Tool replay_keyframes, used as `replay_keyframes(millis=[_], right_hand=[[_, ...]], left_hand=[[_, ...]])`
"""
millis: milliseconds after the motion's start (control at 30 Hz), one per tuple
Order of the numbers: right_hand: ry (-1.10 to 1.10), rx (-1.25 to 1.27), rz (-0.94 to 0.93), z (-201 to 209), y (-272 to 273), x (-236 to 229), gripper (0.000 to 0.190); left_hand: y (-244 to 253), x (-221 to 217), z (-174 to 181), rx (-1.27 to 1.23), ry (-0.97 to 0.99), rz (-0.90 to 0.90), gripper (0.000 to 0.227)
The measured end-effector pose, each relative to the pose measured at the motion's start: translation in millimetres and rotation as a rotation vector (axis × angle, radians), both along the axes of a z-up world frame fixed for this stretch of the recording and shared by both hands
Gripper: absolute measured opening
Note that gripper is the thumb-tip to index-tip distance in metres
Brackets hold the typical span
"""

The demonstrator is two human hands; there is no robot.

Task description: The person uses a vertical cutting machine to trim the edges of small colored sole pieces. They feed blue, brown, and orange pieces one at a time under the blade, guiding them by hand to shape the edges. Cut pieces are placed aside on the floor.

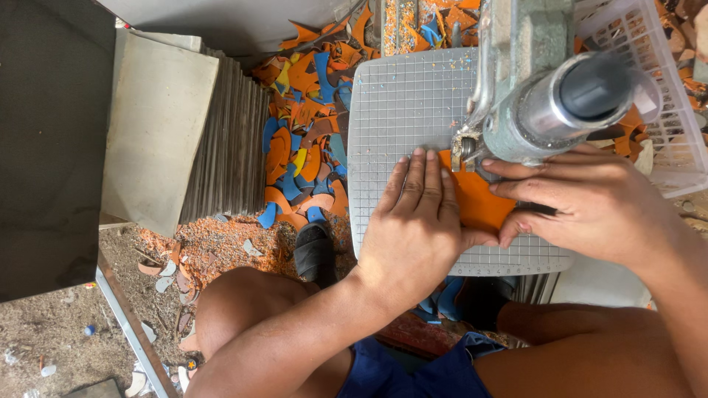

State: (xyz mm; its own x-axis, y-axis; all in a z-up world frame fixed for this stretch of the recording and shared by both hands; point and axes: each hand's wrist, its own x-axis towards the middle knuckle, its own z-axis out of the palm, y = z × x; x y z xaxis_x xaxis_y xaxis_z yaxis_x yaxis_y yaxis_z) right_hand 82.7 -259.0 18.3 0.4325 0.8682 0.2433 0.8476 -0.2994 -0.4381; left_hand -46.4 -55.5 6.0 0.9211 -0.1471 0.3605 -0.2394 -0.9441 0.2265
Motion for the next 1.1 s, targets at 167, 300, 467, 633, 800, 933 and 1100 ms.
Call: replay_keyframes(millis=[167,300,467,633,800,933,1100], right_hand=[[-0.026,0.021,-0.031,4.8,5.5,-6.2,0.044],[-0.021,0.053,-0.045,5.2,9.3,-11.0,0.044],[0.076,0.099,-0.117,2.1,12.2,-19.1,0.043],[0.073,0.178,-0.182,-4.1,11.9,-25.8,0.041],[0.010,0.188,-0.212,-7.1,13.0,-29.6,0.041],[0.013,0.143,-0.234,-9.5,12.3,-32.5,0.041],[0.010,0.159,-0.234,-10.8,13.8,-33.0,0.042]], left_hand=[[7.1,4.9,-1.4,-0.003,0.004,-0.044,0.085],[15.0,9.0,0.1,0.017,0.014,-0.089,0.085],[25.7,15.0,2.5,0.047,0.037,-0.159,0.088],[30.6,13.7,7.1,-0.003,-0.014,-0.180,0.085],[36.4,21.6,5.3,0.037,-0.007,-0.193,0.088],[37.0,20.7,2.3,0.041,-0.017,-0.196,0.089],[40.1,20.8,6.7,-0.009,-0.034,-0.167,0.087]])
